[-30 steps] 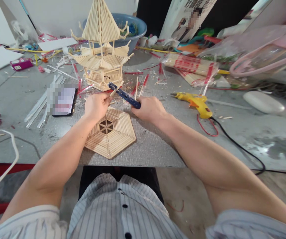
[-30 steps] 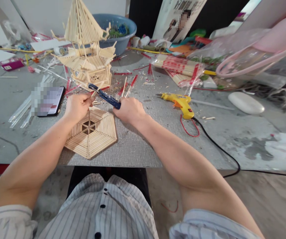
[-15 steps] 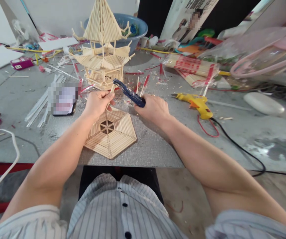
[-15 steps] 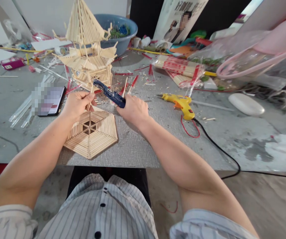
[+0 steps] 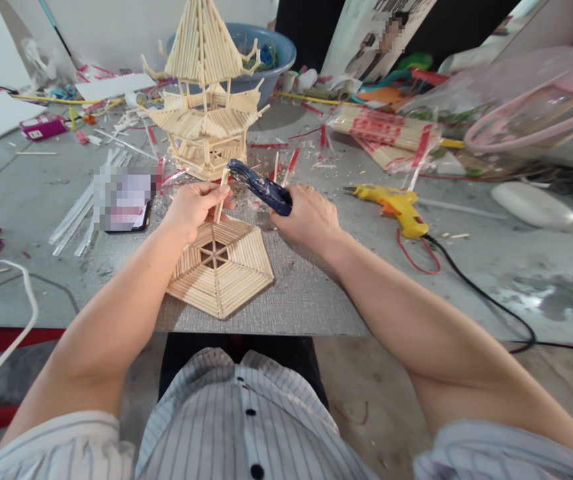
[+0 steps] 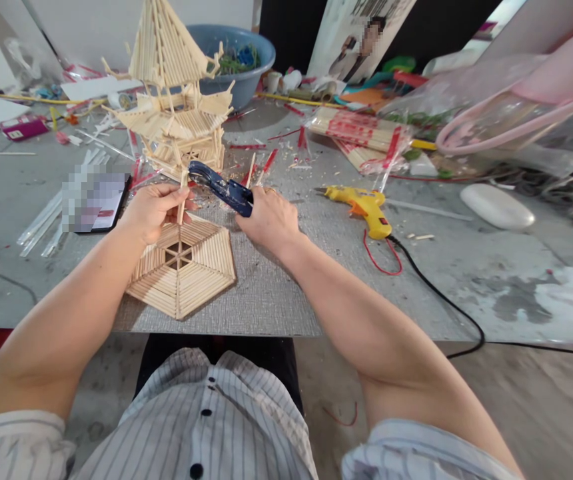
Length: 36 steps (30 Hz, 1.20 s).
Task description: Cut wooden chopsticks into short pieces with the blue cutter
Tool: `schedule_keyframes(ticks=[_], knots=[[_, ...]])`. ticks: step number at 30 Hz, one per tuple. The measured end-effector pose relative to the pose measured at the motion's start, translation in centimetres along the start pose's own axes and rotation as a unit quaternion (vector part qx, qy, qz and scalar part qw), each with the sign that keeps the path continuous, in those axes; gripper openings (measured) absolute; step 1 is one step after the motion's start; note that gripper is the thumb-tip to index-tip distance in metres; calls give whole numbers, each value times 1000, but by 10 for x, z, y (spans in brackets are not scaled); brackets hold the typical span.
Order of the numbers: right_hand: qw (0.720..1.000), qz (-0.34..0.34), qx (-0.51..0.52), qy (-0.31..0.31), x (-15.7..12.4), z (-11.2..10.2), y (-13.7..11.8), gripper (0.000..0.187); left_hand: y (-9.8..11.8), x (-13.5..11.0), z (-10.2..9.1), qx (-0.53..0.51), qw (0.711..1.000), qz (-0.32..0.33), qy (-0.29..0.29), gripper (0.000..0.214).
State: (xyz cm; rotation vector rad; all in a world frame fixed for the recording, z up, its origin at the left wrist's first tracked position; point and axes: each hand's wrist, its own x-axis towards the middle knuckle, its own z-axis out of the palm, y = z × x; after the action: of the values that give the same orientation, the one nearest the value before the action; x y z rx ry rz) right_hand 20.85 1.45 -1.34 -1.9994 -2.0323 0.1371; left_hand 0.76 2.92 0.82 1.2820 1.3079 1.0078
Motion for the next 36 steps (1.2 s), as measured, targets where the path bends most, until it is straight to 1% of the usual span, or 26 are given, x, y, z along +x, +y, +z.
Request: schedule_keyframes(ticks=[7,14,19,22,25,27,28,29,30,31,33,36], knots=[[1000,-11,-9,8,1,4,2,44,2,-1,1,-19,1000,-1,8,12],[999,-25,-24,7,-1,2,1,45,-1,3,-4,-59,998,-5,18,9],[999,-30,-36,-2,-1,2,2,49,-3,5,-3,-101,995,-4,8,8],[998,-33,-45,-4,0,3,3,51,-3,5,-1,-92,996,0,12,9],[998,-39,-58,-6,0,4,3,51,-4,8,-5,-41,999,19,30,9],[997,-41,-62,-9,0,4,3,52,-6,12,-12,34,995,64,72,11],[997,-40,-62,-12,0,4,3,52,-7,15,-17,85,987,94,104,13],[997,-39,-61,-15,0,4,3,51,-9,18,-22,148,971,131,136,14],[997,-37,-60,-18,0,3,3,51,-10,20,-27,212,951,162,156,16],[997,-34,-59,-21,1,3,3,51,-11,22,-31,261,932,180,175,19],[997,-31,-61,-27,0,2,3,51,-13,24,-36,330,906,198,179,24],[997,-33,-62,-30,0,0,2,51,-15,23,-35,393,885,198,152,30]])
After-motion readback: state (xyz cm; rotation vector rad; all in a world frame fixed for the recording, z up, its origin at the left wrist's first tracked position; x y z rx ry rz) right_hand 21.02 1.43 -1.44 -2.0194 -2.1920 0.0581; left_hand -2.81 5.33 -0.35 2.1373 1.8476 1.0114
